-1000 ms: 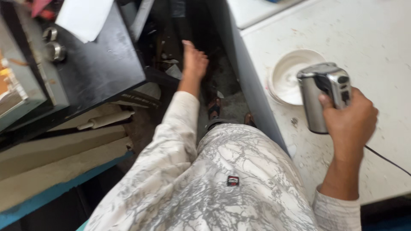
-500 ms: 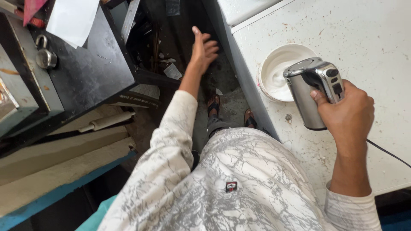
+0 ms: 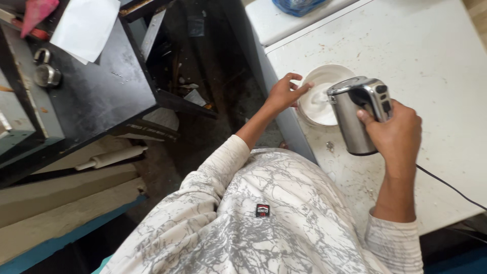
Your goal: The person uses a handheld electric mixer to blend a white substance in a small white bucket placed on a white surface. The person holds the bucket steady with one hand while operating the mixer with the other, continuing until the mixture appears smooth.
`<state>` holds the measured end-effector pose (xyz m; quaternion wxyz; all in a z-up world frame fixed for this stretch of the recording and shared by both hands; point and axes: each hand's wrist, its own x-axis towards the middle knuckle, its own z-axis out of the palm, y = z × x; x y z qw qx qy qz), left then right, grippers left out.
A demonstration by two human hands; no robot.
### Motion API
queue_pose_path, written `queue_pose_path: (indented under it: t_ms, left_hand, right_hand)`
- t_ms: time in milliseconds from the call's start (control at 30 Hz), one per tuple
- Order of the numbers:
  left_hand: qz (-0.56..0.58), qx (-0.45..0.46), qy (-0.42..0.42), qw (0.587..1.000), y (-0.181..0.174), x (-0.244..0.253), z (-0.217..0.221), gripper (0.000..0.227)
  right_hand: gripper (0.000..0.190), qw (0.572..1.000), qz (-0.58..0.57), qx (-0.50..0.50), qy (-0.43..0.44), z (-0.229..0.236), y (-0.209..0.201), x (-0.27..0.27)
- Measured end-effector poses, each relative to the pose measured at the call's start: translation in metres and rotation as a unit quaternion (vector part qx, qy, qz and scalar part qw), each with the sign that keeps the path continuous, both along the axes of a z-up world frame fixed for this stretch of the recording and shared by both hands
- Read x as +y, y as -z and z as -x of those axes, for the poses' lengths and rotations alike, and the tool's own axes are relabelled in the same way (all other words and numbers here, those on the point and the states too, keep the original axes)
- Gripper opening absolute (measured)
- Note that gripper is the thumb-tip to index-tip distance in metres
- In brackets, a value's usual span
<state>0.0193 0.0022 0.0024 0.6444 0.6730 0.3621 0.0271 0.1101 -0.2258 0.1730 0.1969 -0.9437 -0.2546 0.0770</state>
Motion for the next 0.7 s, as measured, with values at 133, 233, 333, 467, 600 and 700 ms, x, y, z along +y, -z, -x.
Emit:
queue_pose_path:
  t_ms: [133,233,333,467,600,700]
  left_hand:
    - [0.111,-0.063,-0.022,0.992,0.008,0.003,0.009,0.059]
    - [0.175,-0.082,-0.028,0.981,0.016,0.000,0.005,0.060]
    - [0.153,-0.075,-0.029,0.985,0.015,-0.001,0.003,0.056]
    - [0.109,-0.048,-0.009,0.993,0.003,0.000,0.014,0.053]
    - [0.119,-0.054,0.000,0.991,-0.008,-0.005,0.015,0.054]
    - [0.136,-0.044,-0.005,0.990,-0.012,-0.006,0.019,0.055]
  right_hand:
    - [0.038,1.000,0.017,0.019,-0.008,-0.004,-0.001,0.009]
    - [0.042,1.000,0.004,0.021,-0.020,-0.012,-0.005,0.013]
    - [0.037,0.999,0.015,0.028,-0.029,-0.007,-0.008,0.018]
    - [0.035,0.996,0.079,0.041,-0.008,0.008,-0.024,0.021]
    - [0.032,0.993,0.115,0.003,0.037,0.006,-0.034,0.043]
    - [0.026,0.994,0.104,0.010,0.024,0.010,-0.023,0.063]
